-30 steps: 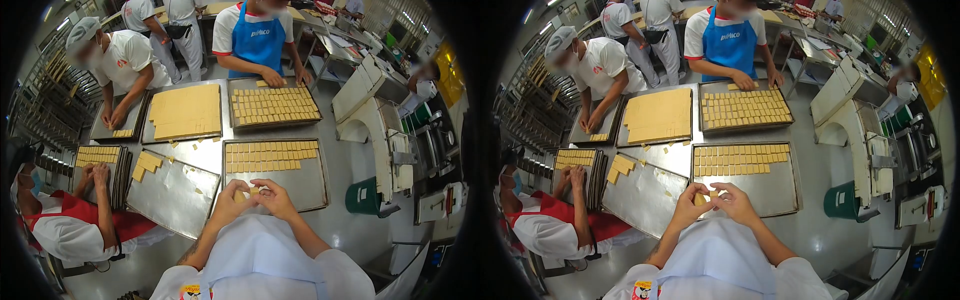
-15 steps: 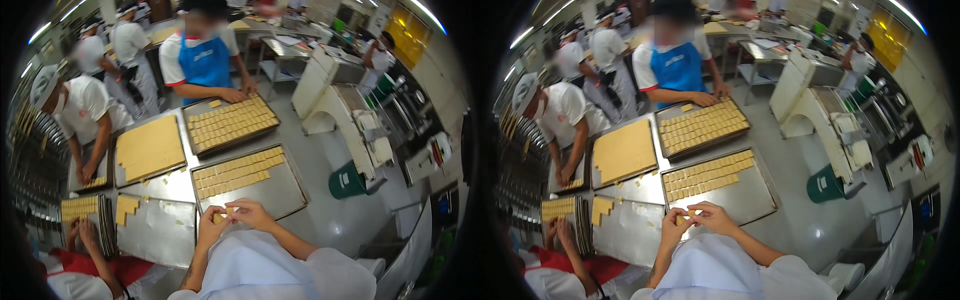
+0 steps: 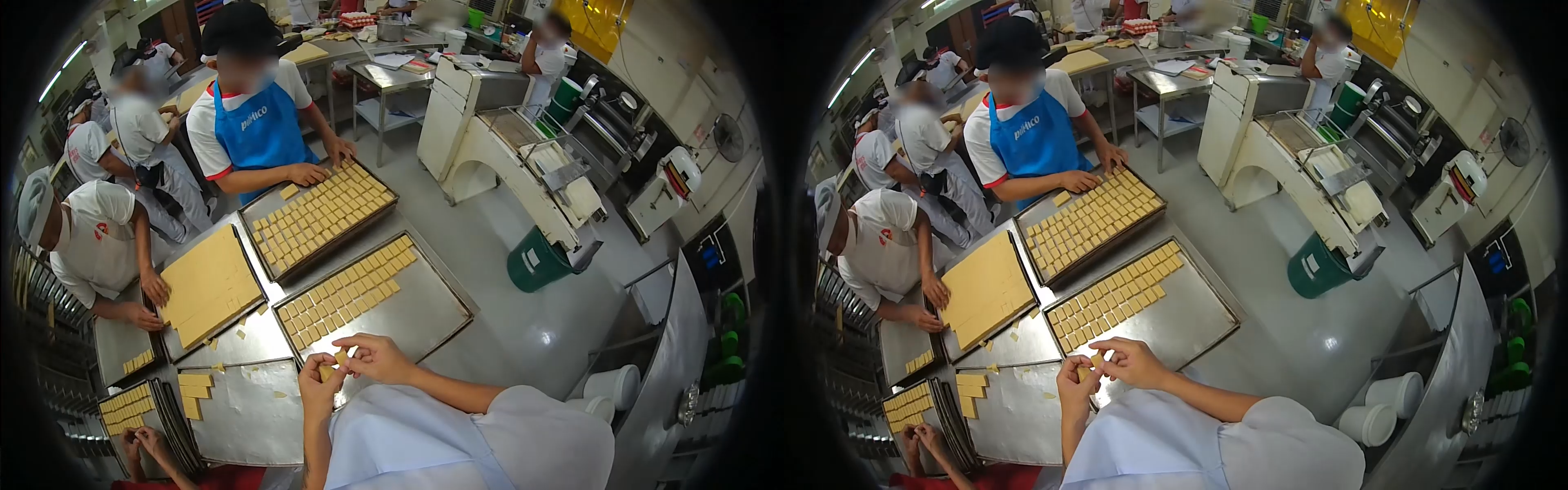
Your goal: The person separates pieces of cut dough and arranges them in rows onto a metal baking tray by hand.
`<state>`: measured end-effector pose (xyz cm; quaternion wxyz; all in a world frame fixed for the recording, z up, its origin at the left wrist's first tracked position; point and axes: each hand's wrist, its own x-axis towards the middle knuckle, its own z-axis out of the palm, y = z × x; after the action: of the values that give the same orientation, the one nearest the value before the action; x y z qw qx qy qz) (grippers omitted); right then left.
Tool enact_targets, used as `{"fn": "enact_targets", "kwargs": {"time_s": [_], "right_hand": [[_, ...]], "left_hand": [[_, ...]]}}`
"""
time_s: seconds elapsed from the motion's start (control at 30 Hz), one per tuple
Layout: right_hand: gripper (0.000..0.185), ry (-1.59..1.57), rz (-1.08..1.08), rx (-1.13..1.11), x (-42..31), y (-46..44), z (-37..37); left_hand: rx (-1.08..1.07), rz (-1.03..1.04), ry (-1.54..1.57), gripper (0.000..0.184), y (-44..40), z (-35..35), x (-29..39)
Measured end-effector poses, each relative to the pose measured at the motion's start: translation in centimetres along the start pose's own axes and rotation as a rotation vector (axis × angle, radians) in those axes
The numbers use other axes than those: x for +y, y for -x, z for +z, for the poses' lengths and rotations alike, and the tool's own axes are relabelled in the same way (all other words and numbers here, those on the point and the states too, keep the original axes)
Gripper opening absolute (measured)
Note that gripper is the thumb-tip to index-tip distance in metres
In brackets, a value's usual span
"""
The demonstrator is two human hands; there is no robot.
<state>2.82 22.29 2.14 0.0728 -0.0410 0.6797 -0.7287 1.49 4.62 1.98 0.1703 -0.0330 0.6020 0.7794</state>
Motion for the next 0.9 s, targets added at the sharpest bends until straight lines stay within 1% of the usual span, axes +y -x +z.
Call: {"fn": "enact_targets", "kwargs": {"time_s": [0.17,0.27,0.37,0.47,0.57,0.67,0.77,0.9], "right_hand": [[0.037,0.035,-0.029,0.019,0.3,-0.1,0.0],[0.034,0.056,-0.078,0.04,0.6,-0.1,0.2],[0.03,0.069,-0.053,0.007,0.8,-0.2,0.0],[0.028,-0.011,-0.085,-0.008,2.0,-0.4,-0.1],[0.029,-0.102,-0.031,-0.05,2.1,-0.5,-0.1],[0.028,-0.317,0.177,-0.066,2.3,-0.6,-0.4],[0.03,-0.444,0.292,-0.069,3.3,-0.8,-1.3],[0.025,-0.481,0.265,-0.032,4.5,-0.8,-2.0]], "left_hand": [[-0.014,-0.029,-0.034,0.024,0.0,-0.2,0.4],[-0.006,0.015,-0.082,0.025,0.0,-0.5,-0.2],[0.057,0.005,-0.118,0.026,0.1,0.0,0.0],[0.062,-0.033,-0.141,0.026,0.2,-0.4,-0.3],[0.044,-0.033,-0.13,0.025,0.3,-0.9,-0.8],[0.044,-0.073,0.023,0.025,0.1,-1.1,-1.2],[0.044,-0.136,0.205,0.026,-0.2,-1.5,-1.9],[0.037,-0.158,0.327,0.026,-0.3,-1.2,-1.6]]}}
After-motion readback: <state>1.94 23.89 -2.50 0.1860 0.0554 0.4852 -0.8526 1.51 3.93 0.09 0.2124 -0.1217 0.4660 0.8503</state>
